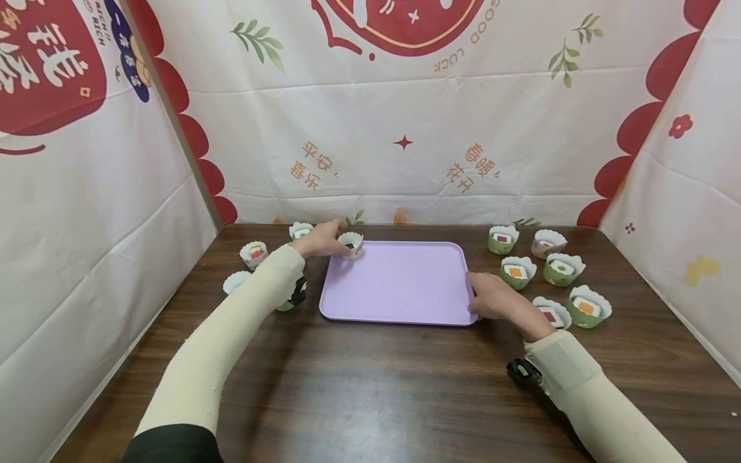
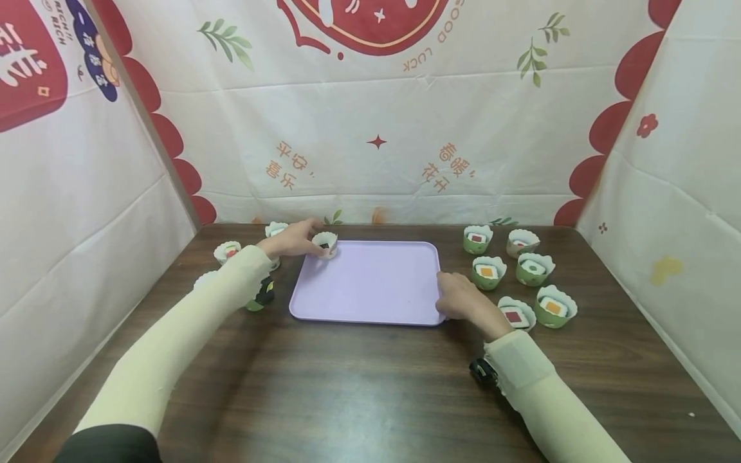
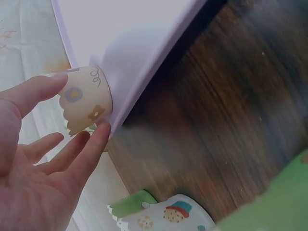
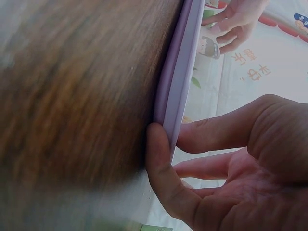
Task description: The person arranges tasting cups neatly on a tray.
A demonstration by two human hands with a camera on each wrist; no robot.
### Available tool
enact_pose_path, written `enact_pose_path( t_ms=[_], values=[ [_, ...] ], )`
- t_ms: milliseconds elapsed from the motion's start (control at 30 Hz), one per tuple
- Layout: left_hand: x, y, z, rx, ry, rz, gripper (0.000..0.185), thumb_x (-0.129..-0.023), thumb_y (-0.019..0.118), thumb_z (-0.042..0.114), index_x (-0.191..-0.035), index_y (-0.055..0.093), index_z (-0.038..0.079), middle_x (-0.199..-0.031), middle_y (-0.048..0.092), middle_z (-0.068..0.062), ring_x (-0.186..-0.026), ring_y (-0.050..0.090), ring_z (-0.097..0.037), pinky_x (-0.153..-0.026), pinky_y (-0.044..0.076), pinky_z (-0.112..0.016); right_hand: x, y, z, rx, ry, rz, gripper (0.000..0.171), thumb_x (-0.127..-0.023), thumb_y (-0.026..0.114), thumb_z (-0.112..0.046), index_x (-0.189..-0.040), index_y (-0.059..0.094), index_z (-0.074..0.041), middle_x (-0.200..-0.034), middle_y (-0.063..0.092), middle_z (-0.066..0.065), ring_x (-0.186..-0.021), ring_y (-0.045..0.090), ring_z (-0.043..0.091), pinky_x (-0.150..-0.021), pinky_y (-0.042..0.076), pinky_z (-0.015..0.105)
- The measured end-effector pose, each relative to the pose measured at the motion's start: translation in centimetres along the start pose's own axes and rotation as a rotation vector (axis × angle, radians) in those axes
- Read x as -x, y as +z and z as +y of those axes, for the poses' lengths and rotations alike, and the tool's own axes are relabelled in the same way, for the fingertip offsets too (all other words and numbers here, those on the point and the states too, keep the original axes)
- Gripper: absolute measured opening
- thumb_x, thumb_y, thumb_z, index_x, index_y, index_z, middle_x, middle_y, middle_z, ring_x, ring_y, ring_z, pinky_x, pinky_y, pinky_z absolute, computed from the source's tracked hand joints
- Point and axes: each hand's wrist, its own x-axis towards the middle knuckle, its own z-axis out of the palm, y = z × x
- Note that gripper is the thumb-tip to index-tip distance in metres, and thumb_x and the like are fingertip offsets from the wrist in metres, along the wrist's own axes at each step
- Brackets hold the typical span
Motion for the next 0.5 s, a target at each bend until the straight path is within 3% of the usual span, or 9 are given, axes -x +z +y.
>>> enact_pose_path(
  t_ms=[200,500],
  values=[
    [0.5,-0.6,-0.2,0.050,0.014,0.007,0.076,-0.089,0.077,0.022,-0.151,0.041,-0.001,-0.146,0.055,-0.025,-0.136,0.053,-0.038,-0.115,0.047,-0.049,0.0,0.0,0.1,-0.004,-0.003,0.001,0.046,-0.085,0.070,0.001,-0.126,0.054,0.013,-0.099,0.063,0.022,-0.081,0.061,0.027,-0.061,0.056,0.030],
    [2.0,-3.1,-0.9,0.204,-0.015,0.088,0.079,-0.093,0.074,0.019,-0.158,0.032,0.002,-0.150,0.051,-0.026,-0.130,0.059,-0.040,-0.109,0.052,-0.052,-0.1,0.0,0.1,-0.001,0.003,-0.001,0.055,-0.084,0.070,0.001,-0.134,0.050,0.016,-0.108,0.063,0.028,-0.084,0.061,0.029,-0.062,0.056,0.031]
  ],
)
